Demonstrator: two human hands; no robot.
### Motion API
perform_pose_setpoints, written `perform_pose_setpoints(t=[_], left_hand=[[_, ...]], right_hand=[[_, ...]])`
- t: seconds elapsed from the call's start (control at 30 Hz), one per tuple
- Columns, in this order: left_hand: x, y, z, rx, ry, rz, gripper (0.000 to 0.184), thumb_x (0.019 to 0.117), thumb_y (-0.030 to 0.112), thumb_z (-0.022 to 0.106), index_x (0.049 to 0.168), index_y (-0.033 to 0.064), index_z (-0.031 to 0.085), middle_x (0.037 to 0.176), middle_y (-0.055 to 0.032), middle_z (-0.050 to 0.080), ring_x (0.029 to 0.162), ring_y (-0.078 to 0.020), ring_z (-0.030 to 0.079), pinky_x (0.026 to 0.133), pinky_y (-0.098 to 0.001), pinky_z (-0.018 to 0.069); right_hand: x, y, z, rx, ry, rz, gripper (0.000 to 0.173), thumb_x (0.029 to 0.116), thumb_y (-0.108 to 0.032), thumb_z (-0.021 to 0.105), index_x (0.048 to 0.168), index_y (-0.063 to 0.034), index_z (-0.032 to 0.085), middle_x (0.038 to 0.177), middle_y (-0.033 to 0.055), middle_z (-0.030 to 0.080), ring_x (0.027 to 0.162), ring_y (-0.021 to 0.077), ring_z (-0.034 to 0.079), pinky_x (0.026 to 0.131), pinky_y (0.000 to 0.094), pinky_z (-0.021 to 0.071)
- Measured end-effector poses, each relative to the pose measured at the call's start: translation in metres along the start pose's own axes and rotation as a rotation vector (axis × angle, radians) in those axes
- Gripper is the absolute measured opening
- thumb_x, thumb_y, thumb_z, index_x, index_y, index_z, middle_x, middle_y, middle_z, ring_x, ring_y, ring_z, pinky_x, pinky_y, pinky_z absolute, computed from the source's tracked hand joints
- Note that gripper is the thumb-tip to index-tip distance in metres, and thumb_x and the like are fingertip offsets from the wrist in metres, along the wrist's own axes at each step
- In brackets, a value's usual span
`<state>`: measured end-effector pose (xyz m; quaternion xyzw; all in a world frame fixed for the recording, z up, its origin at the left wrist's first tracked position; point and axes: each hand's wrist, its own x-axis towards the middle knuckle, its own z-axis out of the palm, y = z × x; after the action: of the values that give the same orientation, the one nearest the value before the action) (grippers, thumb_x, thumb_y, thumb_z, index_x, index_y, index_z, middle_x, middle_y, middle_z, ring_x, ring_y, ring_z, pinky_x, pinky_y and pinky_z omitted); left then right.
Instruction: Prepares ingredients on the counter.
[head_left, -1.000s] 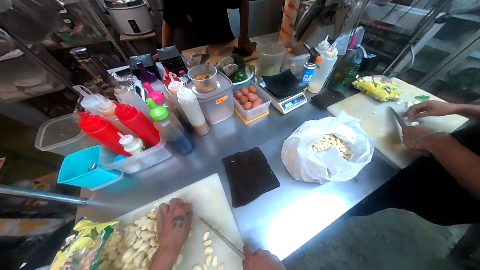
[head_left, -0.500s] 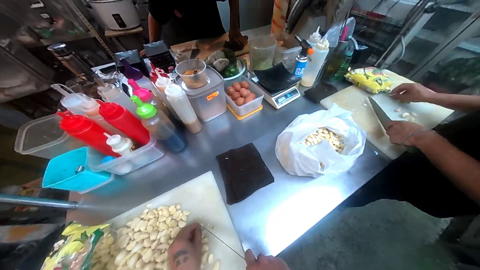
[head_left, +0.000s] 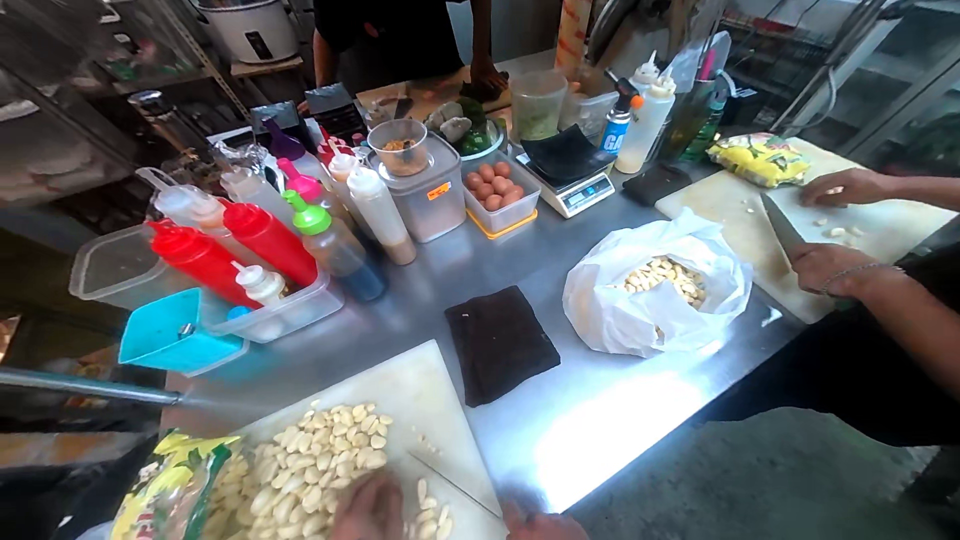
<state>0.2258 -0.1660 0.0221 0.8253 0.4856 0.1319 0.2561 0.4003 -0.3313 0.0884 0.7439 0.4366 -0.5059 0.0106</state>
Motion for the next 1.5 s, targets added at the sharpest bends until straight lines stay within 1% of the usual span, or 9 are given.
perform_pose_setpoints(t=[0.13,0.3,0.47,0.6,0.93,1.07,1.23,1.4,1.5], left_hand=[[0.026,-0.011,-0.001,0.208,0.148,0.063,0.022,0.0934,0.009,0.068,0.113,0.0045,0.078,0.118,-0.0256,0.066,0.111,-0.0526,0.059,0.092,-0.0657,0.0481],[0.033,-0.006,-0.007,0.192,-0.023,0.223,0.027,0.0925,-0.001,0.061,0.105,0.0101,0.082,0.117,-0.0135,0.073,0.109,-0.0435,0.064,0.092,-0.0607,0.0496],[0.026,0.014,-0.003,0.052,-0.076,-0.065,0.032,0.0972,0.023,0.069,0.112,-0.0046,0.071,0.102,-0.0223,0.072,0.093,-0.0371,0.071,0.086,-0.0547,0.0571],[0.028,0.011,0.002,0.052,-0.108,0.04,0.023,0.0945,0.008,0.068,0.114,-0.0037,0.072,0.109,-0.022,0.071,0.088,-0.0326,0.072,0.082,-0.0477,0.0601],[0.032,0.001,-0.003,0.045,-0.224,0.166,0.023,0.0951,0.001,0.062,0.115,0.0009,0.073,0.116,-0.0183,0.07,0.092,-0.0298,0.072,0.084,-0.0452,0.0601],[0.036,0.001,-0.022,0.056,-0.455,0.141,0.028,0.0917,0.007,0.067,0.118,0.0002,0.073,0.126,-0.0209,0.068,0.115,-0.0381,0.066,0.1,-0.0522,0.0534],[0.058,-0.009,-0.016,0.203,-0.099,0.101,0.024,0.0991,0.016,0.064,0.115,0.0012,0.076,0.113,-0.0233,0.071,0.113,-0.043,0.065,0.101,-0.0566,0.0513],[0.047,0.005,-0.017,0.186,-0.235,0.155,0.021,0.0954,0.005,0.062,0.108,0.0025,0.078,0.116,-0.0188,0.073,0.113,-0.039,0.067,0.1,-0.0529,0.0523],[0.037,0.011,-0.017,0.081,-0.198,0.05,0.026,0.0961,0.008,0.063,0.117,-0.0022,0.073,0.111,-0.0214,0.072,0.09,-0.0336,0.072,0.084,-0.0501,0.0588]], right_hand=[[-0.002,-0.001,0.0,-0.011,-0.004,0.008,0.039,0.1125,-0.023,0.037,0.145,-0.0048,0.048,0.109,0.0269,0.07,0.106,0.0463,0.07,0.084,0.0607,0.0563],[0.003,-0.005,-0.007,-0.005,0.021,0.034,0.039,0.1127,-0.024,0.037,0.144,-0.0048,0.049,0.111,0.0262,0.07,0.108,0.0455,0.07,0.085,0.0602,0.0562],[0.007,-0.004,-0.005,-0.002,0.028,0.039,0.038,0.1125,-0.022,0.037,0.146,-0.0056,0.047,0.11,0.0262,0.07,0.107,0.0457,0.07,0.085,0.0602,0.0563],[-0.003,-0.011,-0.015,-0.066,0.031,0.027,0.034,0.1112,-0.014,0.037,0.142,-0.0029,0.048,0.108,0.0267,0.069,0.104,0.0457,0.07,0.082,0.0587,0.0571],[0.017,-0.022,-0.018,-0.095,0.004,0.044,0.037,0.109,-0.005,0.039,0.146,-0.004,0.044,0.109,0.0263,0.069,0.106,0.0457,0.07,0.083,0.0586,0.0576],[0.014,-0.018,-0.019,-0.07,0.003,0.035,0.039,0.11,-0.01,0.039,0.149,-0.0046,0.043,0.111,0.027,0.068,0.108,0.0464,0.069,0.084,0.0593,0.0569],[0.011,-0.014,-0.018,-0.036,0.001,0.044,0.04,0.1122,-0.02,0.038,0.149,-0.006,0.044,0.115,0.0272,0.069,0.11,0.0461,0.068,0.087,0.0602,0.0558],[0.012,-0.02,-0.018,-0.032,0.009,0.051,0.039,0.1122,-0.019,0.037,0.148,-0.0049,0.045,0.114,0.0272,0.069,0.11,0.0459,0.069,0.086,0.059,0.0565],[0.012,-0.019,-0.018,-0.021,0.012,0.049,0.038,0.1126,-0.02,0.037,0.147,-0.0048,0.045,0.114,0.0271,0.069,0.11,0.0459,0.069,0.086,0.0594,0.0564]])
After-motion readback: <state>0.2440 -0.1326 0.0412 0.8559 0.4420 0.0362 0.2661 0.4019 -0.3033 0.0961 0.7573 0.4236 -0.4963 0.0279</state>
